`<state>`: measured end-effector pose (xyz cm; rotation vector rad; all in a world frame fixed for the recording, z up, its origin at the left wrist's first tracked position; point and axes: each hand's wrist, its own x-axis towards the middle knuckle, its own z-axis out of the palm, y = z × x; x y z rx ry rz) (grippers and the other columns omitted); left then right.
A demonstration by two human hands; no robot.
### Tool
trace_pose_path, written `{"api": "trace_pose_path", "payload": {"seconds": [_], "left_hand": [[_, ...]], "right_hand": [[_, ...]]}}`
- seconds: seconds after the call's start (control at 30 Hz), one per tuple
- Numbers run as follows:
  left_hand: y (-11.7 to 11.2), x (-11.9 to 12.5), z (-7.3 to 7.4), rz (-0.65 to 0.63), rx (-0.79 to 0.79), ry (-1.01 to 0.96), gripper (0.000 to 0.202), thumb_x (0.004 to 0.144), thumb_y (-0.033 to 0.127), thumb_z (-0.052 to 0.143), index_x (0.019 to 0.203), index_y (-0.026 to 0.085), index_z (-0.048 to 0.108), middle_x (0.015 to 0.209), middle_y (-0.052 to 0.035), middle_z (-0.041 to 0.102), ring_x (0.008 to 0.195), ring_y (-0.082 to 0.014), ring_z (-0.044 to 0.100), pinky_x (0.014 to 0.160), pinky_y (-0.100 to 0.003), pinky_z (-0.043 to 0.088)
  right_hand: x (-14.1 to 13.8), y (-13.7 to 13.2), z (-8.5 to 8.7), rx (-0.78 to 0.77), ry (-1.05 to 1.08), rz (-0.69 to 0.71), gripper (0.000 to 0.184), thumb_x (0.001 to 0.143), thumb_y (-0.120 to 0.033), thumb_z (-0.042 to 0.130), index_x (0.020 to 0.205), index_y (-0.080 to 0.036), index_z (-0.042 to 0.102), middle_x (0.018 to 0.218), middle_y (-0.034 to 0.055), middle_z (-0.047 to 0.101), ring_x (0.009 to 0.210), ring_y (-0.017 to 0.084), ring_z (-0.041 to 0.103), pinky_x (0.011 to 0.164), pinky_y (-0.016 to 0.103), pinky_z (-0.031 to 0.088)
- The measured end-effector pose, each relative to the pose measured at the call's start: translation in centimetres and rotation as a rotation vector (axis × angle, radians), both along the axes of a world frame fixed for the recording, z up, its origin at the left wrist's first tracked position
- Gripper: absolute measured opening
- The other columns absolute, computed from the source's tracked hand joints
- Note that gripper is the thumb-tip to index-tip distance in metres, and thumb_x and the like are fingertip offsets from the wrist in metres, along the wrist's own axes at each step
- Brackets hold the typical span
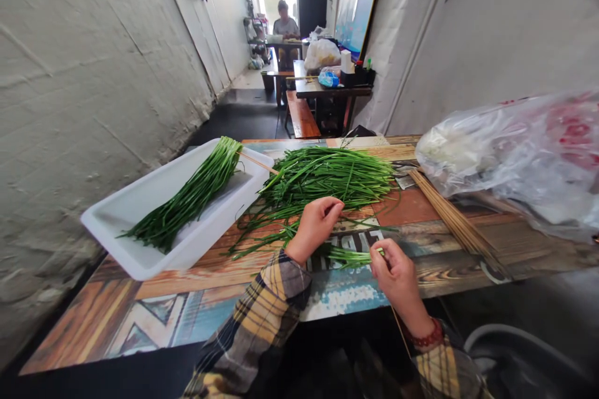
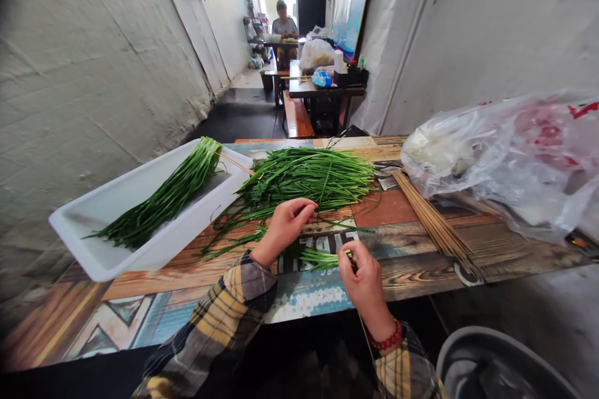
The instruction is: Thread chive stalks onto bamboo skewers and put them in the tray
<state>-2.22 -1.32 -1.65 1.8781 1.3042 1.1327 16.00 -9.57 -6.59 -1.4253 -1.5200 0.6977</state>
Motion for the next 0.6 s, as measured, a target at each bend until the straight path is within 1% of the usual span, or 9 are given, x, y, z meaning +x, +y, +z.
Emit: {"api": "trace_pose_path", "payload": {"seconds": [0.1,0.23,0.3,0.33,0.37,0.47,0.5,0.53,0.6], "left_hand": [[-0.3,0.2,-0.2,-0.13,0.035,0.116,0.023,0.088,0.026,0.049,0.088,0.016,0.069,0.085,-0.0048,0.07,0.08,-0.015,0.063,0.074,-0.024,0.048],[-0.7,1.0,-0.5,-0.415,0.095,0.262,0.022,0.088,0.02,0.05,0.098,0.018,0.069,0.1,-0.0047,0.07,0.094,-0.0154,0.062,0.087,-0.027,0.046],[-0.7,1.3,-0.6,-0.487,0.136,0.331,0.023,0.087,0.018,0.05,0.102,0.019,0.068,0.105,-0.0044,0.07,0.099,-0.0158,0.061,0.092,-0.028,0.044],[-0.7,1.3,-0.6,-0.464,0.151,0.374,0.022,0.087,0.017,0.051,0.101,0.019,0.068,0.104,-0.0046,0.07,0.099,-0.0164,0.061,0.092,-0.029,0.044],[-0.6,1.2,-0.6,-0.395,0.159,0.42,0.021,0.087,0.017,0.051,0.098,0.019,0.069,0.101,-0.0051,0.07,0.097,-0.0172,0.06,0.091,-0.03,0.044],[-0.2,0.8,-0.5,-0.059,0.176,0.515,0.021,0.089,0.02,0.048,0.091,0.018,0.069,0.092,-0.0071,0.068,0.091,-0.0193,0.059,0.085,-0.032,0.045],[-0.1,0.6,-0.5,0.02,0.187,0.515,0.022,0.09,0.021,0.047,0.091,0.018,0.069,0.091,-0.0074,0.067,0.09,-0.0195,0.059,0.084,-0.032,0.045],[0.0,0.5,-0.5,0.059,0.2,0.502,0.023,0.091,0.022,0.046,0.093,0.018,0.068,0.091,-0.0073,0.067,0.09,-0.0193,0.058,0.083,-0.032,0.045],[0.1,0.6,-0.4,0.037,0.211,0.466,0.022,0.091,0.023,0.047,0.096,0.018,0.067,0.092,-0.0063,0.066,0.089,-0.0182,0.058,0.081,-0.03,0.045]], "right_hand": [[-0.1,0.2,-0.1,-0.014,0.02,-0.012,0.014,0.085,-0.032,0.049,0.078,-0.021,0.053,0.049,-0.0055,0.046,0.042,0.011,0.044,0.044,0.022,0.033],[-0.2,0.3,0.2,-0.015,0.019,-0.007,0.012,0.085,-0.031,0.05,0.079,-0.022,0.053,0.05,-0.0053,0.047,0.043,0.011,0.044,0.044,0.022,0.033],[-0.2,0.3,0.5,-0.014,0.018,0.011,0.012,0.085,-0.031,0.049,0.078,-0.022,0.053,0.05,-0.0053,0.047,0.043,0.011,0.045,0.045,0.023,0.034],[-0.3,0.3,0.7,-0.009,0.017,0.019,0.012,0.086,-0.031,0.048,0.077,-0.022,0.052,0.05,-0.0053,0.047,0.044,0.012,0.045,0.046,0.023,0.034],[-0.3,0.3,0.9,-0.002,0.015,0.025,0.013,0.086,-0.03,0.048,0.077,-0.022,0.052,0.05,-0.0052,0.047,0.044,0.012,0.046,0.046,0.023,0.035],[-0.4,0.3,1.2,0.015,0.01,0.034,0.013,0.086,-0.029,0.047,0.077,-0.022,0.052,0.051,-0.0049,0.047,0.045,0.012,0.047,0.048,0.023,0.035],[-0.4,0.3,1.3,0.02,0.012,0.038,0.012,0.087,-0.029,0.046,0.077,-0.022,0.051,0.052,-0.0047,0.048,0.046,0.012,0.047,0.048,0.023,0.035],[-0.4,0.3,1.3,0.023,0.014,0.043,0.012,0.087,-0.028,0.046,0.077,-0.022,0.051,0.053,-0.0045,0.049,0.047,0.012,0.048,0.048,0.023,0.035],[-0.5,0.3,1.3,0.029,0.018,0.045,0.012,0.087,-0.027,0.046,0.077,-0.022,0.051,0.054,-0.0041,0.05,0.048,0.012,0.049,0.048,0.023,0.035]]}}
